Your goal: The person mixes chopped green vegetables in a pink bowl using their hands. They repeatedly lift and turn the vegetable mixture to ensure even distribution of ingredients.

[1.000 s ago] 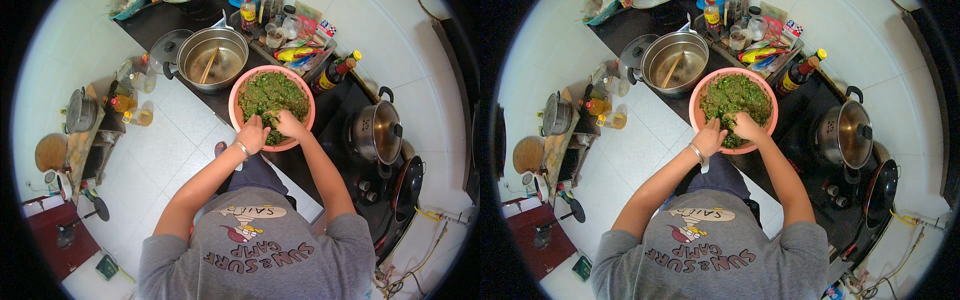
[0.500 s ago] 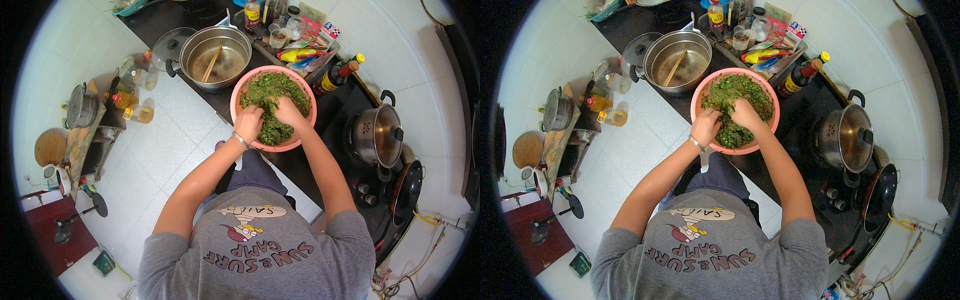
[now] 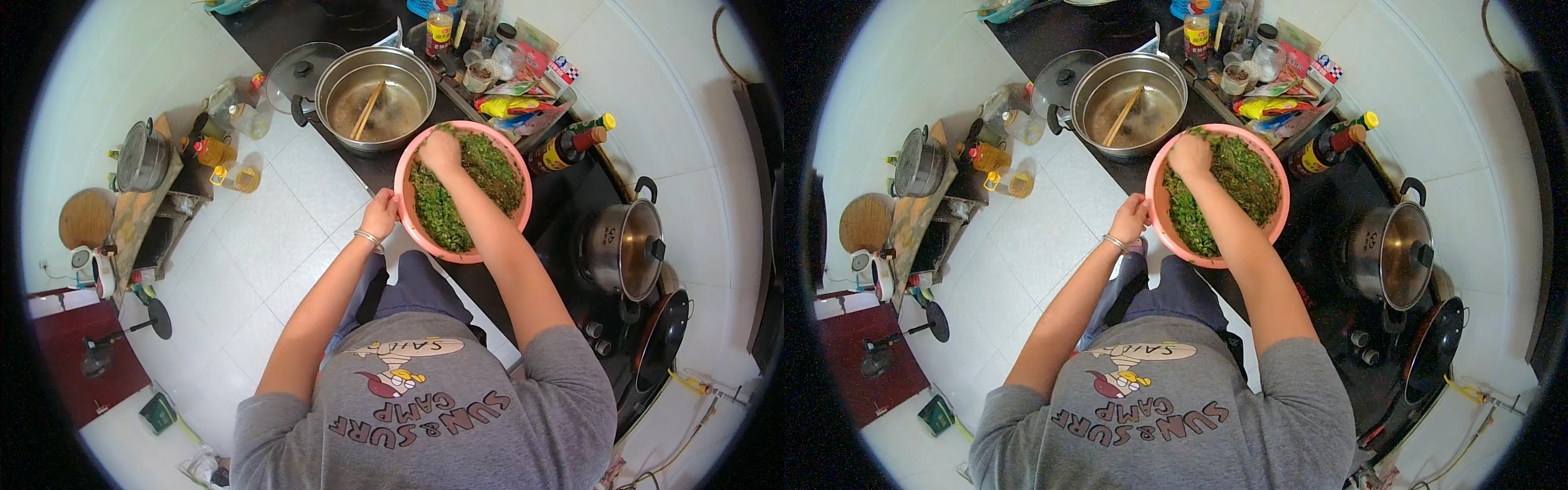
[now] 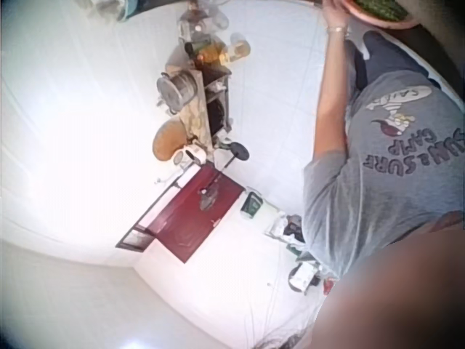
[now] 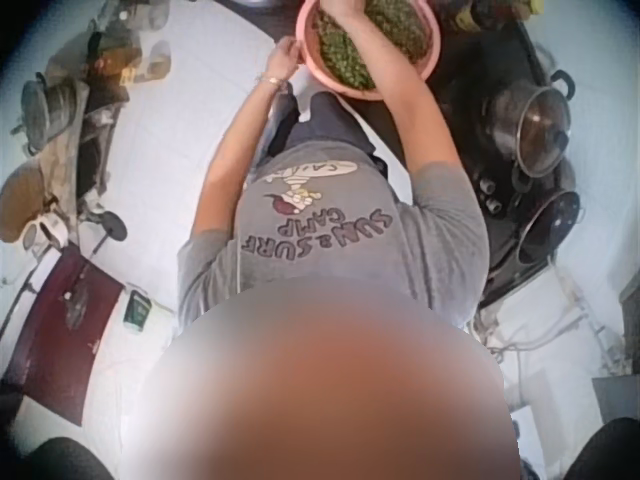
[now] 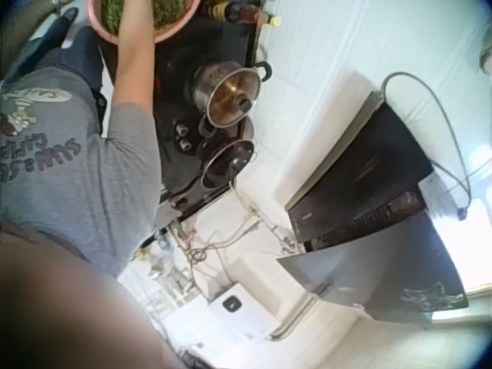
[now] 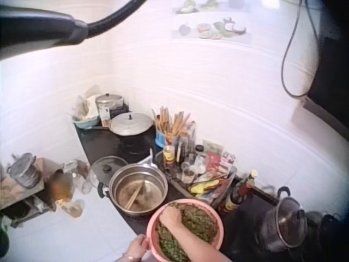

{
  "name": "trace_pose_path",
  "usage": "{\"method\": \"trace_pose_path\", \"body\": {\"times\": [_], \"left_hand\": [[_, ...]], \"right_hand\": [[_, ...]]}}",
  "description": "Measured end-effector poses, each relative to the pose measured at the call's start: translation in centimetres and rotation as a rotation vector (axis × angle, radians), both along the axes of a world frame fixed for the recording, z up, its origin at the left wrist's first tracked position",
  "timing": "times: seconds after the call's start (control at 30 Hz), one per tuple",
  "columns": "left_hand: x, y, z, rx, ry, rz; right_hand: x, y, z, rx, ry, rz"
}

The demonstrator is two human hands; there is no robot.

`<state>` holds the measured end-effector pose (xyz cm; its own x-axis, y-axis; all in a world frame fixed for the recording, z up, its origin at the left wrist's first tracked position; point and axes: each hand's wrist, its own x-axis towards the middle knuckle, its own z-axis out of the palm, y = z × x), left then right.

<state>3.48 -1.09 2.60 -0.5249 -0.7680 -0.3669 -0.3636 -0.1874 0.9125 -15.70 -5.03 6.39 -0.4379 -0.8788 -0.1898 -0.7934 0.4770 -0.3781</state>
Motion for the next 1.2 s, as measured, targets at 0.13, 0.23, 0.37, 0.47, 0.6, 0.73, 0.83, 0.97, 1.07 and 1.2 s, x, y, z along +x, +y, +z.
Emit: {"method": "trace_pose_path", "body": {"times": [0.13, 0.23, 0.37, 0.47, 0.6, 0.73, 0.83, 0.97, 1.07, 1.2], "left_hand": [[0.1, -0.3, -1.2, 0.155, 0.176, 0.054], [0.1, -0.4, -0.8, 0.201, 0.207, 0.056], [0.2, -0.4, -0.7, 0.201, 0.191, 0.061], [0.2, -0.8, -0.8, -0.027, 0.037, 0.049], [-1.5, -3.1, 0.4, -0.702, -0.148, 0.053], [-4.0, -5.2, 1.7, -0.693, -0.072, -0.014], [-5.4, -6.3, 2.5, -0.705, -0.072, -0.042], [-6.2, -6.9, 1.8, -0.694, 0.034, -0.057], [-6.8, -7.0, 2.0, -0.73, 0.062, -0.103], [-7.3, -6.1, 3.4, -0.931, 0.052, -0.266]], "right_hand": [[3.7, 2.3, -2.0, -0.058, 0.073, 0.355], [4.5, 6.8, -2.6, 0.074, 0.0, 0.732], [2.8, 8.5, 1.4, 0.195, -0.147, 0.616], [0.4, 7.4, 2.7, 0.049, -0.173, 0.375], [-1.5, 7.0, 3.0, 0.004, -0.245, 0.204], [-0.5, 8.2, 2.5, -0.032, -0.274, 0.192], [-0.6, 9.5, 2.0, -0.093, -0.336, 0.172], [-0.3, 10.5, 3.7, -0.111, -0.389, 0.106], [-0.2, 11.0, 4.4, -0.105, -0.394, 0.052], [-0.7, 11.8, 3.2, -0.175, -0.381, 0.057]]}}
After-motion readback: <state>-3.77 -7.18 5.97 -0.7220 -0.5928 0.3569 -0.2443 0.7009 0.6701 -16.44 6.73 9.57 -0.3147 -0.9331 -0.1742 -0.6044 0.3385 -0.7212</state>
